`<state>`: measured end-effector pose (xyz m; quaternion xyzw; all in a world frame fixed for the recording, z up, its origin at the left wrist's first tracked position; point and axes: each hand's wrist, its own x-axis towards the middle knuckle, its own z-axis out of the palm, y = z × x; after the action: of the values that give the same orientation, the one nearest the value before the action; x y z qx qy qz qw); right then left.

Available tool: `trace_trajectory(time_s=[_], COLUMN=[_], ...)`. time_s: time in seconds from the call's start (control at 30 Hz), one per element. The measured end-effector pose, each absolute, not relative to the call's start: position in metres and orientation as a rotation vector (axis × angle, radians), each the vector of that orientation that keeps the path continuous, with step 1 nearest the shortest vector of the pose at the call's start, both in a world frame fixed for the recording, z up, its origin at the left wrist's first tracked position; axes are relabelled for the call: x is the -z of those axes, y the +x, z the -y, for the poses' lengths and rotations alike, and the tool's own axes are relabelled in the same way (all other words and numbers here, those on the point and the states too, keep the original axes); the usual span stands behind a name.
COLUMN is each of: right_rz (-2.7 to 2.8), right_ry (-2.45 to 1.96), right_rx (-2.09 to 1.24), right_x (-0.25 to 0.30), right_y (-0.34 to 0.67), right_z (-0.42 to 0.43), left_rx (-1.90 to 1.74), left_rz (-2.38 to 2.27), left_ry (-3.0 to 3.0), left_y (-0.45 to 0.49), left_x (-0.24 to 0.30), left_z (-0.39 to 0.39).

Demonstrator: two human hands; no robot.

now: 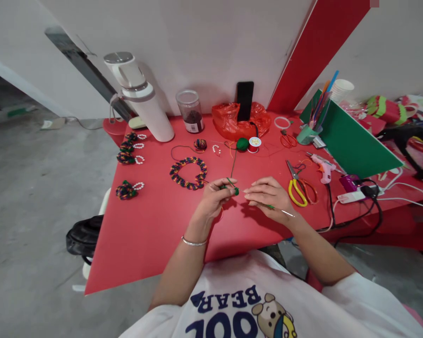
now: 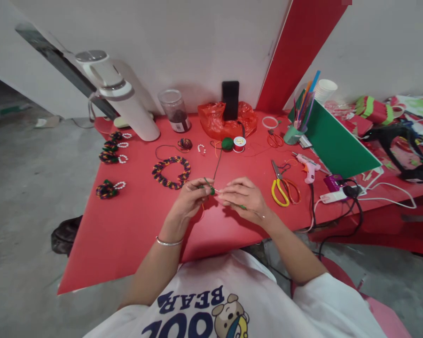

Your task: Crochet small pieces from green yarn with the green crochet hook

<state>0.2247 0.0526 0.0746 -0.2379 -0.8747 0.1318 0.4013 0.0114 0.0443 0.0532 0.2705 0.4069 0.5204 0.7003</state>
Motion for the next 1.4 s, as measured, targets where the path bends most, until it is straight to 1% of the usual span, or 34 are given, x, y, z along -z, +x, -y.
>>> trace_trajectory(time_s=[0.13, 0.27, 0.4, 0.53, 0.6, 0.73, 0.93, 1.07, 1.13, 1.23, 1.33, 1.4], right_rz=[2.22, 2.164, 2.018, 1.761, 1.675, 1.668, 1.83, 1.842, 1.834, 1.855, 1.913, 1.974], right_ry=[-0.599, -0.599, -0.641, -0.784, -0.833, -0.804, -0.93, -0.952, -0.928, -0.84, -0.744, -0.68], right_rx=[-0.323, -0.431, -0.671, -0.97, -1.03, -0.924, -0.428, -0.222, -0.23, -0.376, -0.529, -0.57], right_x=[-0.08, -0.086, -0.078, -0.059, -0.051, -0.049, -0.049, -0.037, -0.033, -0.031, -0.037, -0.042], right_y=[0.224, 0.223, 0.226, 0.221, 0.215, 0.202, 0.187, 0.177, 0.175, 0.181, 0.194, 0.204], right_z=[-0.053, -0.053, -0.054, -0.053, -0.05, -0.043, -0.038, -0.037, -0.038, -0.045, -0.055, -0.061], left_rx=[-1.177, -1.185, -1.179, -1.168, -1.16, -1.185, -1.425, -1.419, -1.334, -1.202, -1.126, -1.1], left_rz=[-0.924, -0.942, -0.935, -0.89, -0.87, -0.885, -0.991, -0.963, -0.874, -0.769, -0.751, -0.756], left_ry=[0.586, 0.607, 0.634, 0.637, 0.647, 0.622, 0.612, 0.51, 0.44, 0.375, 0.378, 0.4], left_y=[0.011, 0.011, 0.013, 0.014, 0.015, 0.018, 0.031, 0.033, 0.029, 0.021, 0.015, 0.014], left_x=[-0.053, -0.055, -0.055, -0.052, -0.051, -0.049, -0.044, -0.042, -0.043, -0.047, -0.05, -0.05], left_z=[-0.045, -0.044, -0.043, -0.043, -0.043, -0.043, -0.045, -0.045, -0.046, -0.046, -0.046, -0.046])
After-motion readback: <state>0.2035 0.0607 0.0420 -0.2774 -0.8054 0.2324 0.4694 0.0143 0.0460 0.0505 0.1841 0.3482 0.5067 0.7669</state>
